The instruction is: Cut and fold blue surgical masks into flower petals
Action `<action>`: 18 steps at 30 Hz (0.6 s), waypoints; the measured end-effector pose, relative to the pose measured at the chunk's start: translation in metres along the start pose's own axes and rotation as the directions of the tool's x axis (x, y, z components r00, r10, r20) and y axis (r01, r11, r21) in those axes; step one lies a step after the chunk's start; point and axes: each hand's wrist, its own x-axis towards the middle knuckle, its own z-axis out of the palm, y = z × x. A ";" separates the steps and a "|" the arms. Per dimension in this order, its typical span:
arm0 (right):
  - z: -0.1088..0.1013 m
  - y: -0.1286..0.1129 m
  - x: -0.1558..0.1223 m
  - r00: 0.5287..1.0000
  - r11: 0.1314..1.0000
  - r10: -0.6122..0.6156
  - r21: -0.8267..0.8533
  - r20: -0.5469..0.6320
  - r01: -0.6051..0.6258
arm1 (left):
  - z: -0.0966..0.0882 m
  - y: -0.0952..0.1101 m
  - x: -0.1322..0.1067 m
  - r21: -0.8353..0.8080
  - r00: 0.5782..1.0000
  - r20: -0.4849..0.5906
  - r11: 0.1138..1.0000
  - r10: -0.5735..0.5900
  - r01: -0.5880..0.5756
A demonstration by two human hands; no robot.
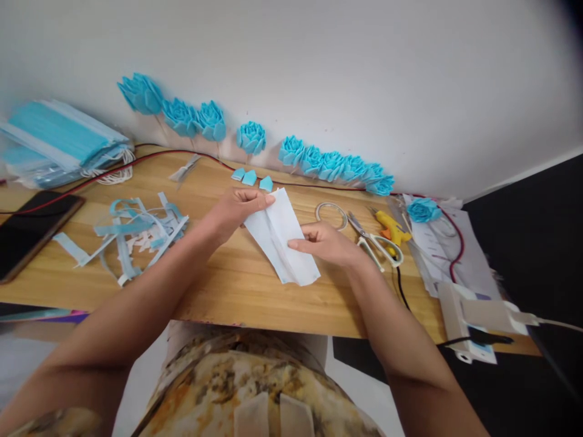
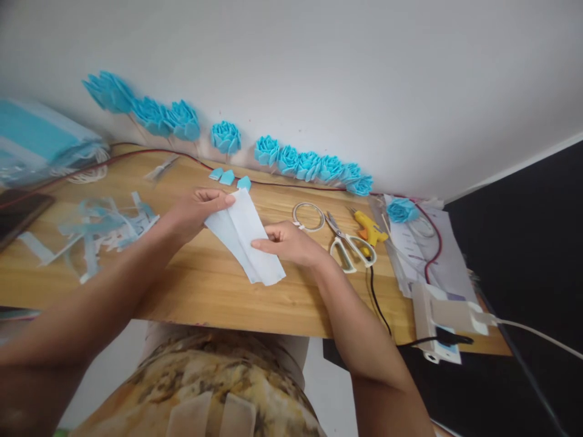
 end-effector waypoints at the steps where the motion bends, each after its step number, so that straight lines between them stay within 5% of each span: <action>1: 0.002 0.001 0.001 0.999 0.999 -0.008 0.030 -0.037 0.010 | 0.001 0.000 0.001 -0.040 1.000 0.000 0.999 0.007 -0.007; 8: 0.003 0.006 0.005 0.953 0.952 -0.125 0.238 -0.277 0.194 | 0.011 -0.005 -0.001 -0.262 0.977 0.179 0.963 0.118 -0.068; 13: 0.002 0.007 0.008 0.959 0.957 -0.149 0.209 -0.242 0.201 | 0.012 -0.016 -0.002 0.037 0.998 0.069 0.999 0.010 -0.012; 16: 0.000 0.005 0.008 0.944 0.951 -0.166 0.206 -0.285 0.230 | 0.019 -0.009 -0.003 0.286 0.987 0.155 0.958 -0.038 -0.008; 18: 0.000 0.003 0.007 0.940 0.960 -0.173 0.161 -0.294 0.228 | 0.024 0.003 -0.015 0.535 0.971 0.233 0.841 -0.051 -0.084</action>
